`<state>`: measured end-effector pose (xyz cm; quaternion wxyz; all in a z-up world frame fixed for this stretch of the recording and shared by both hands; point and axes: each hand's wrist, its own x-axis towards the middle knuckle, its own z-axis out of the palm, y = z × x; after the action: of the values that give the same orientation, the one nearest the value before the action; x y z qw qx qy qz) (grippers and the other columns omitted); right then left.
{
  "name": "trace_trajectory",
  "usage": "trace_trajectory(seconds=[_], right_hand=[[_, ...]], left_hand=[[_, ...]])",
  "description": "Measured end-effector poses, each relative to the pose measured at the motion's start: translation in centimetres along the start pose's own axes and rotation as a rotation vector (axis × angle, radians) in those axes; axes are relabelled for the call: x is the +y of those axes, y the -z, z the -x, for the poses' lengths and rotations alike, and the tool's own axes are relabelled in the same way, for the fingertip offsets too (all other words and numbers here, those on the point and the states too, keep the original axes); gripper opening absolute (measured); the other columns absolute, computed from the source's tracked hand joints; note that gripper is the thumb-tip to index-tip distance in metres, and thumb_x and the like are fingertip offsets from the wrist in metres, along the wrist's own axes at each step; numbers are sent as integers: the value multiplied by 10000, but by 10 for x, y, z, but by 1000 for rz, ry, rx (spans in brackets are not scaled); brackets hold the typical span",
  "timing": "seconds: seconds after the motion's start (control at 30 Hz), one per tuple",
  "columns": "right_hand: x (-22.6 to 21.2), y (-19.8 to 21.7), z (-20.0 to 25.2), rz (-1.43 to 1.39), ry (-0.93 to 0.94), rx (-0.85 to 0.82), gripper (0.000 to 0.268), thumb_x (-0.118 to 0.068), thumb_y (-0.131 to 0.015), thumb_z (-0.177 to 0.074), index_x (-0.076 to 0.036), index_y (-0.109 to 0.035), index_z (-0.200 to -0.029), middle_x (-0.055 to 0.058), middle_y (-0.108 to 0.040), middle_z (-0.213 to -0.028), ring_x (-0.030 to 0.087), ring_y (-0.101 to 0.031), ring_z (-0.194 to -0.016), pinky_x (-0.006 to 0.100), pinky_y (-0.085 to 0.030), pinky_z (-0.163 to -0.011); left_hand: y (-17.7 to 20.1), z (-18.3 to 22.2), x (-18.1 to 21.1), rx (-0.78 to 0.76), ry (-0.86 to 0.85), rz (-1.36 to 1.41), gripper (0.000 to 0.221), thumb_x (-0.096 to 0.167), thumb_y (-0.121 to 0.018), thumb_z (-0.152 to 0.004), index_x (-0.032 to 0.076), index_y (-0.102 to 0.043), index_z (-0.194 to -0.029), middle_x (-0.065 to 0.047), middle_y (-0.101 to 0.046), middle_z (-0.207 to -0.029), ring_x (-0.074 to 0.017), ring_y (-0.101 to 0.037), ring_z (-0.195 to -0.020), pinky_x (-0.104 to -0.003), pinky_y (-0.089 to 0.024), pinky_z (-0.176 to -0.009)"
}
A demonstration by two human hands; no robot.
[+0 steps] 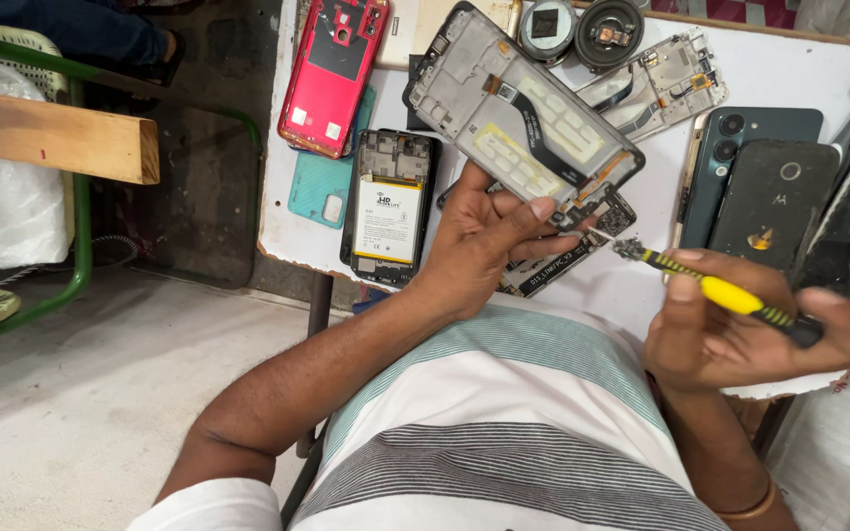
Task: The person disassembles and reassembles several smartphones on a cluttered workbench. They use a screwdriver to remove screws from phone frames, separate back covers, and handle internal components such as batteries and circuit boards. The person moves phones and parts around the table while working.
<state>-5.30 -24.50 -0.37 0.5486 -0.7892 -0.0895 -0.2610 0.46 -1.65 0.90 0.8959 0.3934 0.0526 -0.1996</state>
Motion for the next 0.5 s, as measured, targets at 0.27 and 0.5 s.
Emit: trace_trajectory(seconds=[0.27, 0.5], right_hand=[[10, -3, -8, -561, -315, 183, 774, 17, -583, -1126, -238, -51, -1628, 149, -569, -838, 241, -574, -647, 402, -600, -727], [-1, -5, -17, -675, -518, 118, 306, -38, -520, -1147, -61, -392, -1425, 121, -553, -869, 184, -545, -589, 324, -496, -528]], left_hand=[[7, -2, -10, 41, 7, -32, 548, -20, -593, -1030, 121, -336, -1493, -139, -663, -1297, -273, -706, -1152, -447, -672, -923], [-2, 5, -5, -112, 66, -244, 603, 30, -637, -1002, 66, -346, -1529, -148, -702, -1174, -248, -748, -961, -357, -650, -760]])
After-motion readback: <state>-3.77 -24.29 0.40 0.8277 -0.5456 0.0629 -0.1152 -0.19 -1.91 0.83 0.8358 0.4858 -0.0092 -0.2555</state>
